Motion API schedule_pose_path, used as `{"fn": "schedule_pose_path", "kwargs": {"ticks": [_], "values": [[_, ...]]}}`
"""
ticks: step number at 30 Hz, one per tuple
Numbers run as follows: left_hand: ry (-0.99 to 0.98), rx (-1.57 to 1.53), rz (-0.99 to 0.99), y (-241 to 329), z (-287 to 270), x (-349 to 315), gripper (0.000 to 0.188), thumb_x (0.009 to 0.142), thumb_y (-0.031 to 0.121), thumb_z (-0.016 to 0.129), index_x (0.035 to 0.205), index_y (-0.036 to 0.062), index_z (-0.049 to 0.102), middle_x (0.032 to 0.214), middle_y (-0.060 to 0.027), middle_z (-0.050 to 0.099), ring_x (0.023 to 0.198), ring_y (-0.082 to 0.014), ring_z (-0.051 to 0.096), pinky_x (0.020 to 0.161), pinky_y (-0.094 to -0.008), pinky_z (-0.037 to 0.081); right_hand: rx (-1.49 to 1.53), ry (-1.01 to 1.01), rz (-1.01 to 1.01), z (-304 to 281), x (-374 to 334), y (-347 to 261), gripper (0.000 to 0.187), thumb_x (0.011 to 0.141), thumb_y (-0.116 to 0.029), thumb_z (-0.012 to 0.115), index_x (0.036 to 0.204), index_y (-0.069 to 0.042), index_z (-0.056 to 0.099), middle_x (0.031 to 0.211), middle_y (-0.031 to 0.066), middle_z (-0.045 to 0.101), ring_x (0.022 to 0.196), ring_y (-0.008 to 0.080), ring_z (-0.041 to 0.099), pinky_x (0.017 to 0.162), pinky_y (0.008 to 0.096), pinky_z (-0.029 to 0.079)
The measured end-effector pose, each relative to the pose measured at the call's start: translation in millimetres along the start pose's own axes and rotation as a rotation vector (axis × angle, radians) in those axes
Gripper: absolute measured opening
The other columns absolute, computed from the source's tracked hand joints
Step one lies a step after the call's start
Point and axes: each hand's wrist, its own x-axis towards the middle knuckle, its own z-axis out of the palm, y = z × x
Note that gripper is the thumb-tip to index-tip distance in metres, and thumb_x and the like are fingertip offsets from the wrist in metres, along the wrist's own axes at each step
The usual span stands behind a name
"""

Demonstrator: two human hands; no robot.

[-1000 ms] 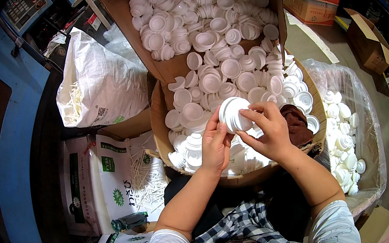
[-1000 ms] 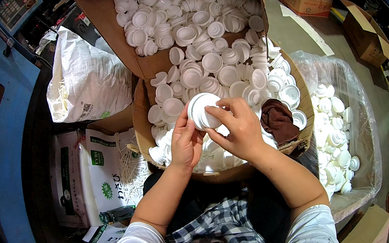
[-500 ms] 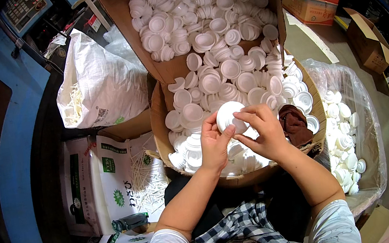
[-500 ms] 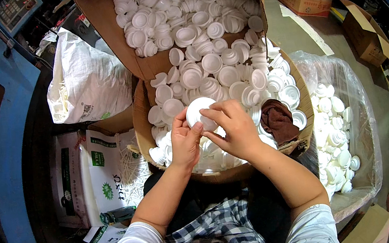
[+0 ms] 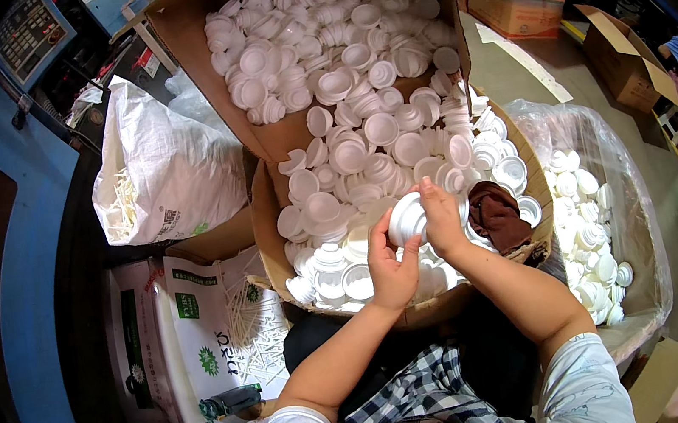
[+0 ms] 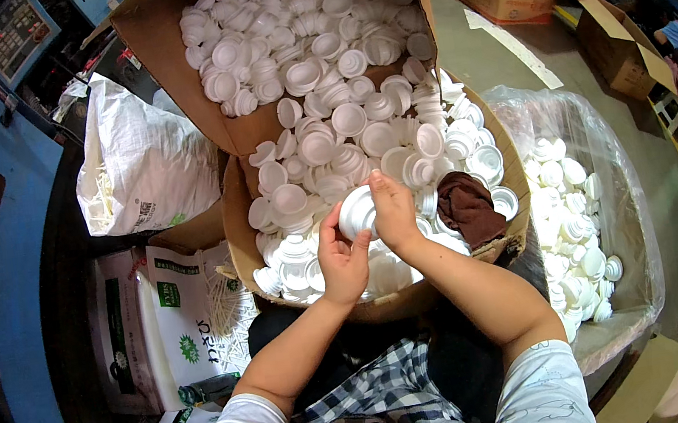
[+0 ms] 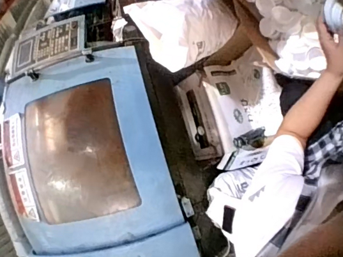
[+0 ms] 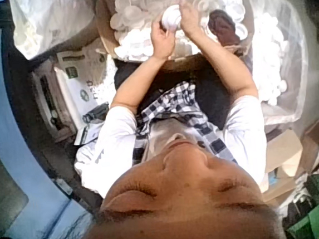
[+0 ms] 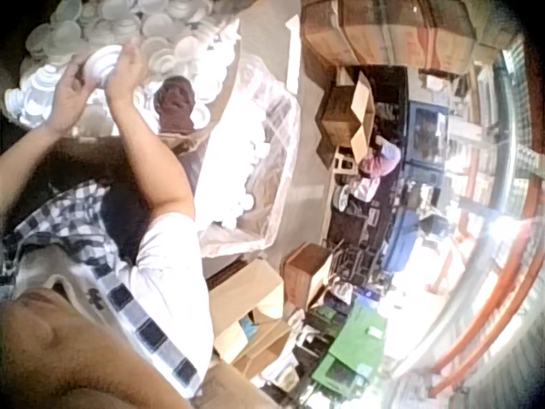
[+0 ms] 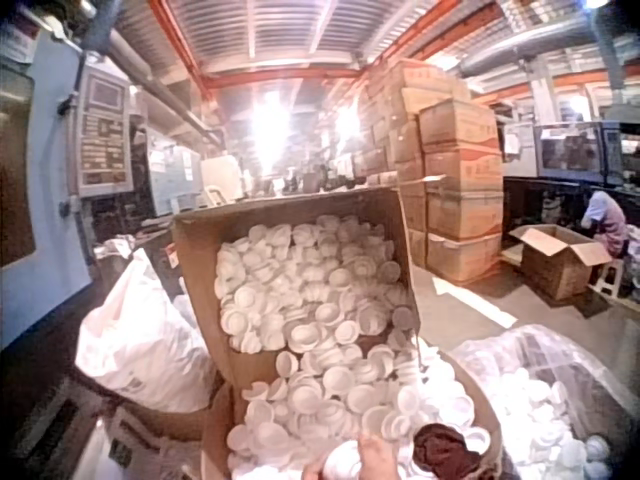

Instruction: The person sits on the floor and repeatedly picks up white plastic container halves from a large cardboard box. They align and press the two halves together to form complete containers, then place the assembled units into a nearby plastic bag. The process is repeated continuously throughout the clip.

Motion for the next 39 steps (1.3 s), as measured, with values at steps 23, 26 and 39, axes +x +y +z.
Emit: {"fn": "schedule_pose_path", "kwargs": {"ticks": [23, 26, 39], "values": [[-0.255, 1.155, -0.185, -12, -98, 45, 0.03, 0.068, 0.025, 0.072, 0.09, 0.0063, 0.063, 0.098, -0.0115, 0.06, 0.092, -0.0296, 0.055, 0.081, -0.0362, 0.044, 0.459, 0.983, 0.167, -421, 33, 63, 0.028, 0.082, -0.009, 0.049, 0.108, 0.002, 0.051, 0.104, 0.0164, 0.059, 0.095, 0.0269, 0.059, 0.081, 0.0392, 0.048], [-0.375, 1.273, -0.155, -13, -99, 38, 0.026, 0.065, 0.024, 0.073, 0.084, 0.0084, 0.063, 0.103, -0.0089, 0.058, 0.102, -0.0302, 0.049, 0.085, -0.0397, 0.041, 0.077, 1.224, 0.281, -382, 35, 70, 0.044, 0.07, -0.019, 0.064, 0.106, 0.003, 0.053, 0.094, 0.0147, 0.059, 0.087, 0.0243, 0.057, 0.077, 0.0392, 0.044], [-0.062, 0.068, -0.475, -8, -97, 34, 0.018, 0.074, 0.022, 0.07, 0.078, 0.0099, 0.057, 0.123, -0.0128, 0.046, 0.112, -0.0245, 0.044, 0.087, -0.0383, 0.038, -0.994, -0.887, 0.097, -129, -17, 20, 0.055, 0.061, -0.018, 0.075, 0.11, -0.002, 0.058, 0.11, 0.0181, 0.058, 0.102, 0.0318, 0.055, 0.089, 0.0363, 0.043]]}}
